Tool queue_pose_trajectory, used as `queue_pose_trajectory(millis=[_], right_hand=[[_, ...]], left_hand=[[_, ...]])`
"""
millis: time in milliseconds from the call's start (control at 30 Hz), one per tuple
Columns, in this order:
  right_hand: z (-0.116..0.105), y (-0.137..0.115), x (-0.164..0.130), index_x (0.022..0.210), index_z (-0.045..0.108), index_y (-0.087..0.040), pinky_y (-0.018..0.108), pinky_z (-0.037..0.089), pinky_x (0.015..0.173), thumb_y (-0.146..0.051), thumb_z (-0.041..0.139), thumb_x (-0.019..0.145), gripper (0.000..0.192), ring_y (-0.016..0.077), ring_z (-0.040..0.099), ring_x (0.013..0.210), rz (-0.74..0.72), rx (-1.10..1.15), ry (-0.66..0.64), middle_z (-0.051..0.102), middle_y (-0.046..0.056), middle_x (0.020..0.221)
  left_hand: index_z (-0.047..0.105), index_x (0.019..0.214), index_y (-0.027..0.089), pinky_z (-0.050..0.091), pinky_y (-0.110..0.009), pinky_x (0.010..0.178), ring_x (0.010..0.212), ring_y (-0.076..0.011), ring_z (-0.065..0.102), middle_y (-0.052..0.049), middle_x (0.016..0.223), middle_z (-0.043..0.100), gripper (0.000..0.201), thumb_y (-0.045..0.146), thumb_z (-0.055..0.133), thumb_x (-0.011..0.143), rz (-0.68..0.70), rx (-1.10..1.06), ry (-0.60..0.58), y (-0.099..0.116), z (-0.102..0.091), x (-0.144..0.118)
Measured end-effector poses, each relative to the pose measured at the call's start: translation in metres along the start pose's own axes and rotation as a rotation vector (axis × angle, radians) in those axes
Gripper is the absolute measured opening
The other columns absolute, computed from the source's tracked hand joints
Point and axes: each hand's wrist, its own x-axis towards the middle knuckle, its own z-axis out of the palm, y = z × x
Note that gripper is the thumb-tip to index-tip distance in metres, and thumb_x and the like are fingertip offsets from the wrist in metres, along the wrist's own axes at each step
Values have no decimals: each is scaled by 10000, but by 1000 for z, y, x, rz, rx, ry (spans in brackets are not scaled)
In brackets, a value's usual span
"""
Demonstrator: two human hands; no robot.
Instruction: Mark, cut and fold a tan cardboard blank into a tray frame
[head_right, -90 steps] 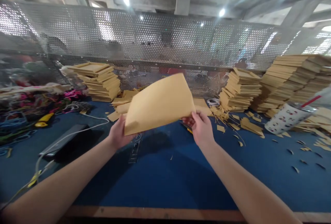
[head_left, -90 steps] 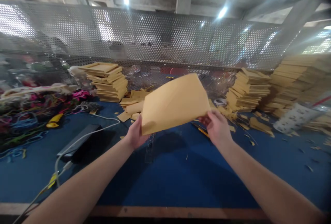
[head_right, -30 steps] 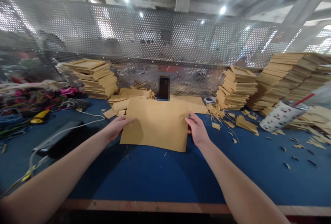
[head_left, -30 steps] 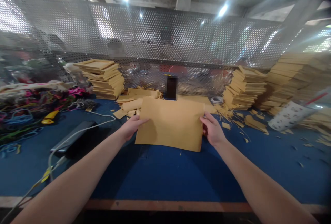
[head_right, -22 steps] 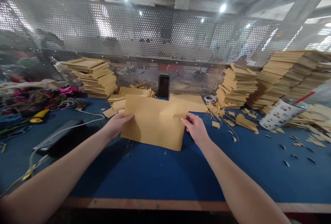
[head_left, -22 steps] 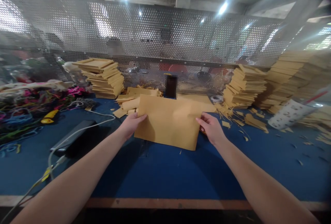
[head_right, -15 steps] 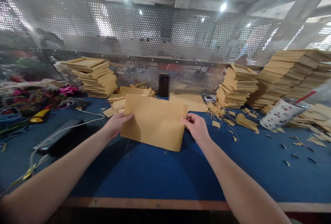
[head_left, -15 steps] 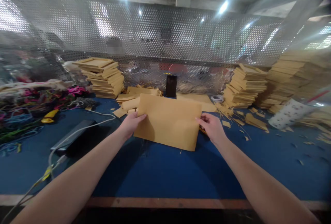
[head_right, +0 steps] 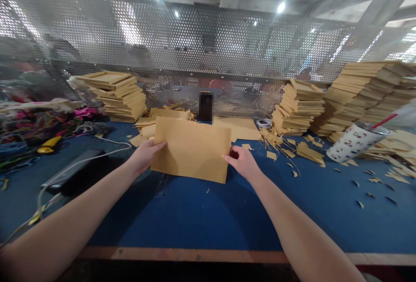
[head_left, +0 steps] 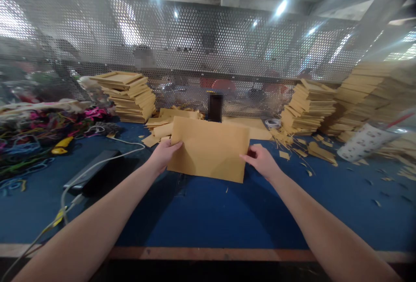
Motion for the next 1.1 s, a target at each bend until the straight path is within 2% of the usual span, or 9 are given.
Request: queue_pose_trajectory(millis=[67,167,400,533,833,1100], right_hand=[[1,2,0,928,738,-218,359,523,716,-314,723,752,201,248,668,797,-24,-34,-61,727,56,899],[0,5,2,983,726,-229,377,537,736,-290,687,781,214,259,684,824,-13,-27,-65,730,52,914],[-6,11,6,869,699,-216,321,514,565,-357,693,777,169,210,650,629,43,-51,32,714,47,758],[-10,14,6,822,677,-216,310,490,541,-385,698,777,176,184,613,535,56,-84,69,696,31,685],[-9,17,7,827,682,-210,311,481,527,-438,717,756,241,188,599,535,81,-9,116,696,41,679],[-10,18,9,834,659,-198,292,453,502,-417,695,763,233,158,560,489,91,-12,104,681,34,681]], left_hand=[[681,1096,145,541,-371,820,913,-291,696,-120,1022,726,528,448,796,679,12,-2,-9,0,0,0],[669,1124,154,547,-382,806,898,-287,699,-115,1019,726,517,422,781,696,28,-6,-38,1,2,-1],[683,1073,170,524,-328,860,947,-242,678,-91,1066,714,459,421,781,700,121,-5,-12,0,0,3],[691,1016,165,531,-303,780,894,-230,677,-83,1019,721,473,507,774,699,140,0,50,-3,-3,6],[694,947,153,510,-272,705,807,-200,663,-76,945,724,463,524,785,685,167,20,109,-3,-5,9],[685,954,147,521,-272,711,808,-194,666,-77,951,721,459,524,770,706,172,32,99,-5,-7,10]])
